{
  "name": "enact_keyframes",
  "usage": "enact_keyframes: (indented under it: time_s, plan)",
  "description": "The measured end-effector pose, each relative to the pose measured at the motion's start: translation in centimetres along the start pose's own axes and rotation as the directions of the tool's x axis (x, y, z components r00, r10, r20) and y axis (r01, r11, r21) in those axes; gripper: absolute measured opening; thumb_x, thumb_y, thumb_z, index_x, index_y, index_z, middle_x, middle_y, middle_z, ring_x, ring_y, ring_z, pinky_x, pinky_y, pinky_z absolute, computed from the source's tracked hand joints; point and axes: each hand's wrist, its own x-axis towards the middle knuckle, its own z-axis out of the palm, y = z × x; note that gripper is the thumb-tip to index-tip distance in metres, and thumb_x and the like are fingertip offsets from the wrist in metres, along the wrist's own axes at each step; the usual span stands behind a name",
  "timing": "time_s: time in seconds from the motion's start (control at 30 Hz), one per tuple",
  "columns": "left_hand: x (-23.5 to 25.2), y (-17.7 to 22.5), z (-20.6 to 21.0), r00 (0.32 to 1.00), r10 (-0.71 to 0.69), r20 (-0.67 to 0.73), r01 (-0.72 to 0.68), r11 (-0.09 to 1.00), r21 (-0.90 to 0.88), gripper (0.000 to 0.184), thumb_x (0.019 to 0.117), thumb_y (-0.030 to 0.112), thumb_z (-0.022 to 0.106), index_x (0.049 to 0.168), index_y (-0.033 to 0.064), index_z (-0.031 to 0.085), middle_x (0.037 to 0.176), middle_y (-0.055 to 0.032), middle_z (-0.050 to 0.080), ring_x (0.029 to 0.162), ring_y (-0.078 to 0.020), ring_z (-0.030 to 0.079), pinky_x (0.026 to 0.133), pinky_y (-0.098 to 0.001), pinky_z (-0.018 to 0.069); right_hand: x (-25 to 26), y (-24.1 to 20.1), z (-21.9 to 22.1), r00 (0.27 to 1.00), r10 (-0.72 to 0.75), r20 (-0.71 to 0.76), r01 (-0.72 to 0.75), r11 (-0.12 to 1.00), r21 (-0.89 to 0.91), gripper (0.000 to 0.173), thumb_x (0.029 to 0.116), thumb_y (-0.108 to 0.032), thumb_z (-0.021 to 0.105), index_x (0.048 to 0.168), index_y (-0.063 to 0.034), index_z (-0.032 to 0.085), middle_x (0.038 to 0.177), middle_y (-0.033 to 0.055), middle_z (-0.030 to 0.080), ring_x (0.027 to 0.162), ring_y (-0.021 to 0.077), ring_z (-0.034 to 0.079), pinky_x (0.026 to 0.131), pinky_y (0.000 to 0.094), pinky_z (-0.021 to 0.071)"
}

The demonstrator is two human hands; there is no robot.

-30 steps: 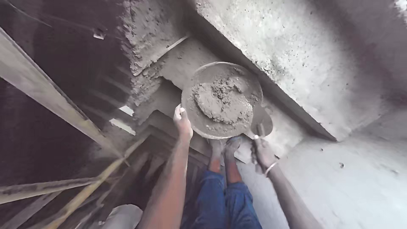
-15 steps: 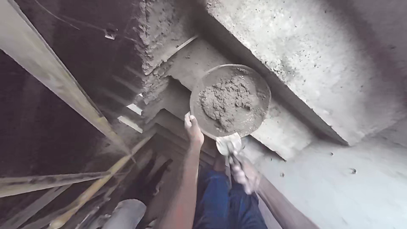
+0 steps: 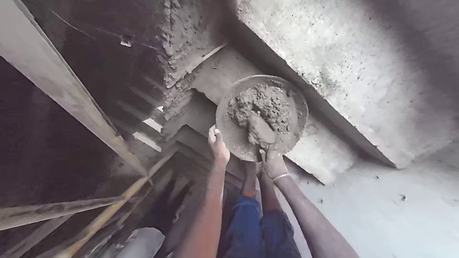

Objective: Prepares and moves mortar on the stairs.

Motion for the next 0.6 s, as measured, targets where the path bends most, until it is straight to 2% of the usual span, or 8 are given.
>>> enact_keyframes:
  time_s: [0.07, 0.13, 0.17, 0.27, 0.33, 0.4, 0.53, 0.6]
  plan:
    - [0.7, 0.4, 0.2, 0.999, 0.033, 0.01, -0.033, 0.999, -0.004, 0.04, 0.1109, 0.019, 0.037, 0.145, 0.0022, 0.048, 0.14, -0.0166, 0.056, 0.125, -0.0203, 0.059, 0.105, -0.0402, 0.0512, -0.2, -0.3, -4.3, 0.979, -0.017, 0.201, 0.012, 1.0, 0.027, 0.048, 0.1096, -0.042, 0.041, 0.13, -0.0015, 0.056, 0.106, 0.0199, 0.069, 0.105, 0.0361, 0.069, 0.093, 0.0541, 0.0536]
    - [0.8, 0.7, 0.1, 0.998, 0.054, 0.023, -0.054, 0.999, 0.002, 0.038, 0.1105, 0.018, 0.037, 0.142, 0.0019, 0.051, 0.134, -0.0161, 0.06, 0.119, -0.0196, 0.062, 0.101, -0.0402, 0.0533, -2.8, 1.9, -7.9, 0.98, -0.138, 0.14, 0.122, 0.985, 0.118, 0.047, 0.1072, -0.045, 0.04, 0.115, -0.0041, 0.06, 0.087, 0.0127, 0.065, 0.084, 0.0291, 0.067, 0.076, 0.0508, 0.0551]
    - [1.0, 1.0, 0.3, 0.997, 0.069, 0.025, -0.069, 0.998, 0.009, 0.037, 0.1103, 0.017, 0.038, 0.141, 0.0019, 0.052, 0.131, -0.0151, 0.061, 0.118, -0.0187, 0.062, 0.1, -0.0396, 0.0538, -3.6, 2.9, -9.8, 0.988, -0.145, 0.057, 0.137, 0.983, 0.126, 0.046, 0.1065, -0.044, 0.041, 0.111, -0.0029, 0.062, 0.085, 0.0125, 0.064, 0.082, 0.0281, 0.066, 0.074, 0.0504, 0.0546]
    - [1.3, 1.8, 0.8, 0.993, 0.12, 0.005, -0.12, 0.991, 0.053, 0.035, 0.1095, 0.017, 0.04, 0.136, 0.0017, 0.056, 0.128, -0.0129, 0.063, 0.116, -0.0163, 0.062, 0.1, -0.0376, 0.0534, -0.3, 5.3, -15.0, 0.998, -0.007, -0.068, 0.005, 1.0, -0.021, 0.046, 0.1096, -0.037, 0.041, 0.121, 0.0034, 0.061, 0.098, 0.024, 0.068, 0.093, 0.0399, 0.069, 0.084, 0.0595, 0.0535]
    - [2.0, 1.9, 1.1, 0.989, 0.146, -0.009, -0.145, 0.986, 0.084, 0.034, 0.1093, 0.018, 0.042, 0.135, 0.0018, 0.058, 0.129, -0.0134, 0.063, 0.117, -0.0176, 0.063, 0.101, -0.0391, 0.0532, 5.2, 5.7, -15.4, 0.999, 0.029, -0.015, -0.028, 0.999, 0.035, 0.048, 0.1109, -0.039, 0.04, 0.124, 0.0015, 0.063, 0.102, 0.024, 0.067, 0.093, 0.0384, 0.067, 0.085, 0.0584, 0.0524]
    - [2.5, 1.8, 1.1, 0.987, 0.16, -0.008, -0.158, 0.982, 0.1, 0.034, 0.109, 0.017, 0.042, 0.134, 0.0017, 0.059, 0.128, -0.0139, 0.064, 0.115, -0.019, 0.064, 0.1, -0.0406, 0.0539, 8.6, 3.5, -14.3, 0.993, -0.043, 0.111, 0.036, 0.997, 0.065, 0.045, 0.1106, -0.039, 0.043, 0.126, -0.0005, 0.061, 0.11, 0.0247, 0.066, 0.102, 0.0389, 0.066, 0.091, 0.0598, 0.0512]
    - [2.2, 2.3, 0.8, 0.987, 0.159, 0.016, -0.16, 0.984, 0.083, 0.033, 0.1082, 0.014, 0.043, 0.134, -0.0006, 0.059, 0.126, -0.0148, 0.065, 0.113, -0.0187, 0.064, 0.098, -0.0395, 0.0545, 4.8, 0.6, -15.3, 0.933, -0.157, 0.324, 0.223, 0.959, -0.177, 0.047, 0.1094, -0.044, 0.043, 0.116, -0.0014, 0.062, 0.1, 0.021, 0.066, 0.098, 0.0381, 0.066, 0.089, 0.0592, 0.0511]
    - [2.3, 2.4, 0.9, 0.987, 0.157, 0.028, -0.159, 0.985, 0.061, 0.034, 0.1085, 0.015, 0.043, 0.134, -0.0005, 0.058, 0.125, -0.0143, 0.065, 0.112, -0.0176, 0.065, 0.098, -0.0388, 0.0551, 1.4, 2.7, -16.6, 0.92, -0.162, 0.358, 0.216, 0.969, -0.116, 0.052, 0.1088, -0.047, 0.041, 0.119, 0.0001, 0.061, 0.099, 0.0204, 0.066, 0.095, 0.0367, 0.066, 0.087, 0.0581, 0.0513]
